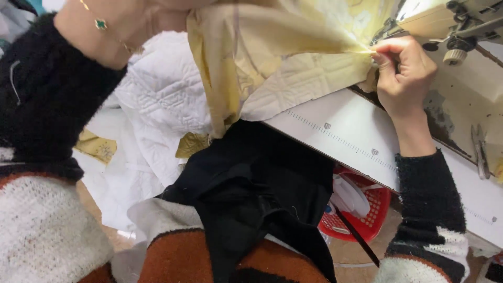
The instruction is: Hand-stitching a decorative fabric border onto a quilted material and then finishing with an industrial sewing machine.
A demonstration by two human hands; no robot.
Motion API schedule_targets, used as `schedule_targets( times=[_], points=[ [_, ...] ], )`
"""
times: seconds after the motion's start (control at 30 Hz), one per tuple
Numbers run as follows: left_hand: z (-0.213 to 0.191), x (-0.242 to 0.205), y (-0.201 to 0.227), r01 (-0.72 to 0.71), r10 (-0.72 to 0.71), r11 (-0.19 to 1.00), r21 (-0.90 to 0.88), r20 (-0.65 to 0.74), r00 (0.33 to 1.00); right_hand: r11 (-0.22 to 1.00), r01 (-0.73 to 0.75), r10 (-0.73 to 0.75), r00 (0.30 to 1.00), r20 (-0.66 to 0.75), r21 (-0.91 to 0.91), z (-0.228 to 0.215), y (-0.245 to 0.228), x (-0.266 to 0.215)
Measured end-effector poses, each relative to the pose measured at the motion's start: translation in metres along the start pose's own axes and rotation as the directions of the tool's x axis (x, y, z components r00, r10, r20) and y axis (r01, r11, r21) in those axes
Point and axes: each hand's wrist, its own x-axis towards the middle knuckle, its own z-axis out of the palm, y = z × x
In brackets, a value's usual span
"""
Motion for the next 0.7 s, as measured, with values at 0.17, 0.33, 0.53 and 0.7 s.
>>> schedule_targets(
  times=[0.17, 0.33, 0.53, 0.7],
  points=[
    [-0.009, -0.014, -0.037, 0.026, -0.018, 0.962, 0.272, -0.034, 0.999, 0.986, -0.004, 0.006, 1.0, 0.014, -0.167, -0.002, 0.032, -0.023],
    [-0.045, -0.02, -0.135, -0.397, 0.434, 0.901, -0.174, 0.392, 0.811, 0.991, -0.039, 0.04, 0.999, 0.003, -0.129, 0.003, 0.035, -0.025],
    [-0.052, -0.068, -0.174, -0.05, 0.065, 0.953, -0.298, 0.04, 0.997, 0.991, 0.05, -0.048, 0.999, 0.022, -0.123, 0.002, 0.043, -0.028],
    [-0.053, -0.076, -0.175, -0.05, 0.012, 0.936, -0.348, -0.109, 0.994, 0.987, 0.146, -0.138, 0.983, 0.117, -0.061, -0.005, 0.018, -0.011]
  ],
)
